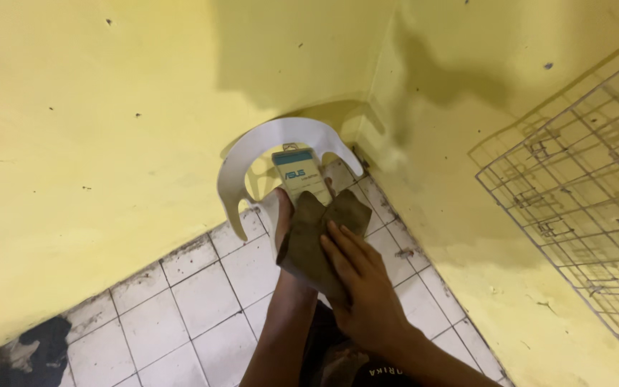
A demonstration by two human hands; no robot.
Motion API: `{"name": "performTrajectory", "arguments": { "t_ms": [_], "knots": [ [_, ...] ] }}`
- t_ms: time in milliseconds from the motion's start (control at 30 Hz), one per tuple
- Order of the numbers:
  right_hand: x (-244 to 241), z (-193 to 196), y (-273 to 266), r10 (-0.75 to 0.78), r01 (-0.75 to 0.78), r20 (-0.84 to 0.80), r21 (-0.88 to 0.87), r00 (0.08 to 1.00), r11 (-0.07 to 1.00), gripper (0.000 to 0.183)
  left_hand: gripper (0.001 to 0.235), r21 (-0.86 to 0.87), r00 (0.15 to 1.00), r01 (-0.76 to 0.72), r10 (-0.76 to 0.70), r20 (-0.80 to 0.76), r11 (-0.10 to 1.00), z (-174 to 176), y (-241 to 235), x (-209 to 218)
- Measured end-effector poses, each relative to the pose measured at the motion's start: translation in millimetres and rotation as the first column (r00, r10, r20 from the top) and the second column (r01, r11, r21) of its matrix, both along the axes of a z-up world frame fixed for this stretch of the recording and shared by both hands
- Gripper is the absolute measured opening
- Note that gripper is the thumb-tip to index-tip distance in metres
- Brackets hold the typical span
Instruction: The person wipes the surface of several small electronics boxes with a cloth and then hangs them on a wall-mounted wire grid. The person handles each box individually, wiping it before placing it on the grid.
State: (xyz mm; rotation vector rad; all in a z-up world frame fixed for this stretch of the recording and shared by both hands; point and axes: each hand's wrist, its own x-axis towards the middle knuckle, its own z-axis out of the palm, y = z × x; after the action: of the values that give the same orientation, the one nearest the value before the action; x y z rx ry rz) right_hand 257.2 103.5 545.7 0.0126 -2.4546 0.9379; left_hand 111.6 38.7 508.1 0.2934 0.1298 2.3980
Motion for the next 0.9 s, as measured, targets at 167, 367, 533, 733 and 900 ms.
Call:
{"name": "performTrajectory", "arguments": {
  "t_ms": [167,367,533,733,900],
  "knots": [
    [-25.9,-47.9,18.1,-0.174,0.185,0.063,-0.419,0.983,0.889,0.03,0.05,-0.408,0.989,-0.117,0.071,-0.126,0.905,-27.3,-17.0,-17.8],
    [-75.4,-106.8,54.2,-0.109,0.371,0.375,-0.749,0.92,0.549,0.025,0.041,-0.555,0.974,-0.136,0.214,0.077,0.82,-87.8,-31.5,-37.6],
    [-109.5,-89.3,45.4,-0.388,0.538,0.375,-0.535,0.842,0.651,0.028,0.038,-0.536,0.964,-0.23,0.266,-0.009,0.813,-118.4,-41.5,-84.4],
    [-195.3,-115.1,-6.7,0.049,-0.049,0.302,-0.009,0.952,0.999,0.069,0.06,-0.779,0.903,-0.243,-0.158,-0.399,0.578,-162.0,-78.4,-119.3],
    [-247.7,-251.9,-0.2,-0.007,0.133,0.534,-0.198,0.845,0.971,0.068,0.073,-0.868,0.958,-0.09,-0.194,-0.209,0.489,-230.1,-94.4,-156.2]
  ]
}}
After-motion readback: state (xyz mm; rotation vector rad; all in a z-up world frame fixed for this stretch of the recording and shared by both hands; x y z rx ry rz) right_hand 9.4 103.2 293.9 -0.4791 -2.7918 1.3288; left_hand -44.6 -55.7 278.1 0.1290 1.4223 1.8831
